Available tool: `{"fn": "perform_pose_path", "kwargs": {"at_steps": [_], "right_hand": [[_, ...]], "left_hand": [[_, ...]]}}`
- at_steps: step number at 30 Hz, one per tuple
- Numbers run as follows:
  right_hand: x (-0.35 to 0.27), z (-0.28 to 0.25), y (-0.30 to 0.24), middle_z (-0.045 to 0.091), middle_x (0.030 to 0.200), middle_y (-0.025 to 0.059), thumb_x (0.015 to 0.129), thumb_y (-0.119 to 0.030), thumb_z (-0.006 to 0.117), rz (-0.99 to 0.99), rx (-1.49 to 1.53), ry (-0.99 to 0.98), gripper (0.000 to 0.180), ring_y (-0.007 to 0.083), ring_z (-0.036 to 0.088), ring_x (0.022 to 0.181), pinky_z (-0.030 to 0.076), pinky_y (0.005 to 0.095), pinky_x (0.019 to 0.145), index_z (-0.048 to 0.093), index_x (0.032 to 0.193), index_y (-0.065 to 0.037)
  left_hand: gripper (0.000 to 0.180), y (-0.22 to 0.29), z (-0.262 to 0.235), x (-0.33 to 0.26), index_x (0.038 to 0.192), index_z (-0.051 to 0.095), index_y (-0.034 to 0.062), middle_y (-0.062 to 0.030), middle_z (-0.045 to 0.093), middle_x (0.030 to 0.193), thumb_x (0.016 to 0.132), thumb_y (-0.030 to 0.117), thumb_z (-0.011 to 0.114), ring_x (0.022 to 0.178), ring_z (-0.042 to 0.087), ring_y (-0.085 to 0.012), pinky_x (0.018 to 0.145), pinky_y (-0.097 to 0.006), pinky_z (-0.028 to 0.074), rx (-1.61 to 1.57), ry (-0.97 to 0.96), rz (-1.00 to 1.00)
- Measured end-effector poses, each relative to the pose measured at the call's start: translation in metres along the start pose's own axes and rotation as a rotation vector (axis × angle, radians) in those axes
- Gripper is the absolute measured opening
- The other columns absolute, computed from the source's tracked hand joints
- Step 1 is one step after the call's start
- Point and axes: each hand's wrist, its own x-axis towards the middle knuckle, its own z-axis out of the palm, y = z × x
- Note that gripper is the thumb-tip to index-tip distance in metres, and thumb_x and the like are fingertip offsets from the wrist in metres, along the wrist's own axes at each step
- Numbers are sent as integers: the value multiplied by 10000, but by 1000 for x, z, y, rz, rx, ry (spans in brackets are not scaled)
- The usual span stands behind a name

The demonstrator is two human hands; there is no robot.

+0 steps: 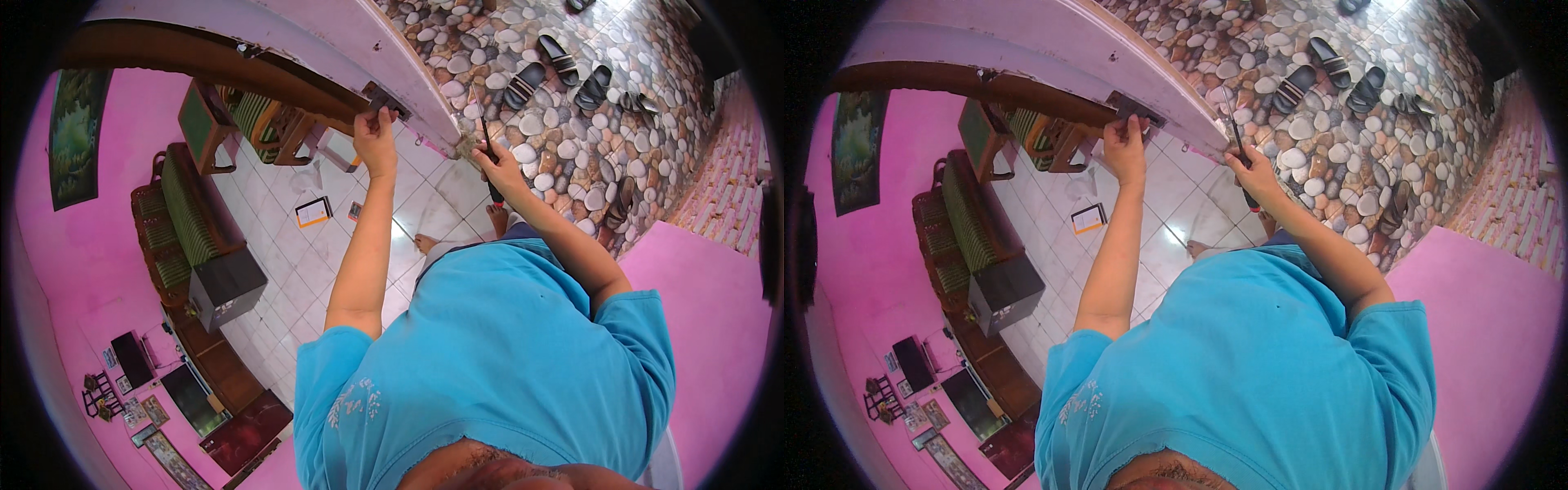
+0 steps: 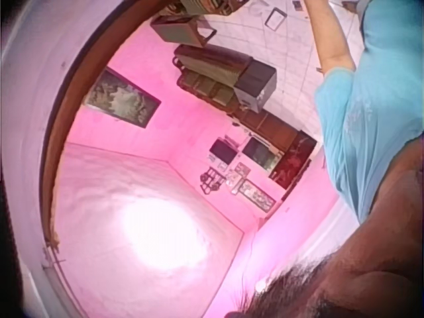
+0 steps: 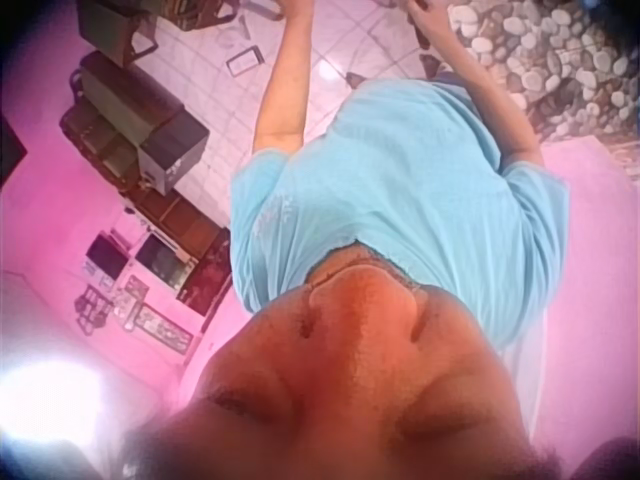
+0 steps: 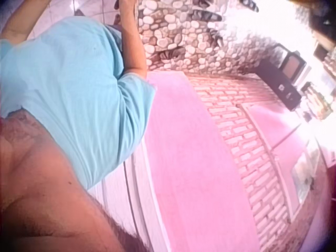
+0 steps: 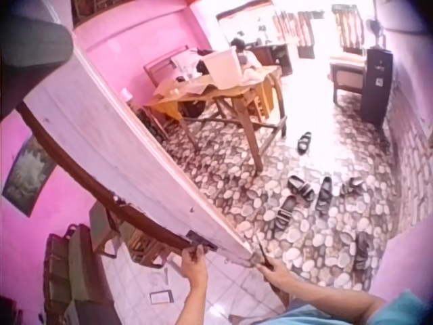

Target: The person removes a door handle and lock mechanism from a door, positions a metal plate along the door edge, and fits a lock mechanism into the door using a screwdriver.

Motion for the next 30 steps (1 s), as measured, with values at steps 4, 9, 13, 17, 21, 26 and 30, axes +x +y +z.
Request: {"fn": "perform_pose_path", "kwargs": {"at_steps": [4,9,13,17,21,26,30], "right_hand": [[-1,4,-2,567,684,-17,947,-232,689,16,6,-1,235,72,536,536,414,239,496,665,1063,-29],[-3,6,-5,567,684,-11,943,-235,694,10,5,-11,238,78,541,541,419,242,503,664,1055,-28],[-5,9,-10,567,681,-10,938,-235,699,8,-17,-16,239,79,541,541,423,246,507,663,1053,-29],[-6,5,-10,568,677,-11,936,-236,699,-4,-30,-20,238,80,542,543,422,248,506,664,1053,-31],[-5,5,-7,566,670,-13,939,-240,694,6,-8,-3,234,82,544,544,424,246,505,668,1044,-33],[-8,0,-9,570,667,-11,939,-239,690,-4,-34,3,236,82,543,542,429,248,506,670,1038,-26],[-11,-3,-8,578,677,-7,935,-243,693,-1,-35,-9,246,84,549,549,435,249,512,669,1039,-21]], "left_hand": [[206,4,4,-2,944,535,-9,-108,718,855,976,147,666,789,712,-133,741,-251,547,70,30,24],[198,5,8,-3,937,534,-12,-102,702,839,977,136,660,792,713,-131,723,-251,549,91,46,37],[227,-5,4,-1,954,524,10,-99,707,852,985,188,662,787,727,-159,715,-256,547,78,51,82],[199,3,9,-2,962,524,-3,-88,688,816,996,155,641,777,717,-139,695,-248,540,162,50,115],[184,4,8,-1,961,521,-1,-92,689,809,1005,145,624,766,712,-137,693,-247,534,147,56,123],[192,2,10,-4,954,518,4,-93,693,795,1013,158,615,739,699,-133,679,-250,518,185,86,158],[197,-5,5,-1,955,518,6,-91,692,791,1013,166,616,745,698,-131,676,-248,514,140,72,155]]}}
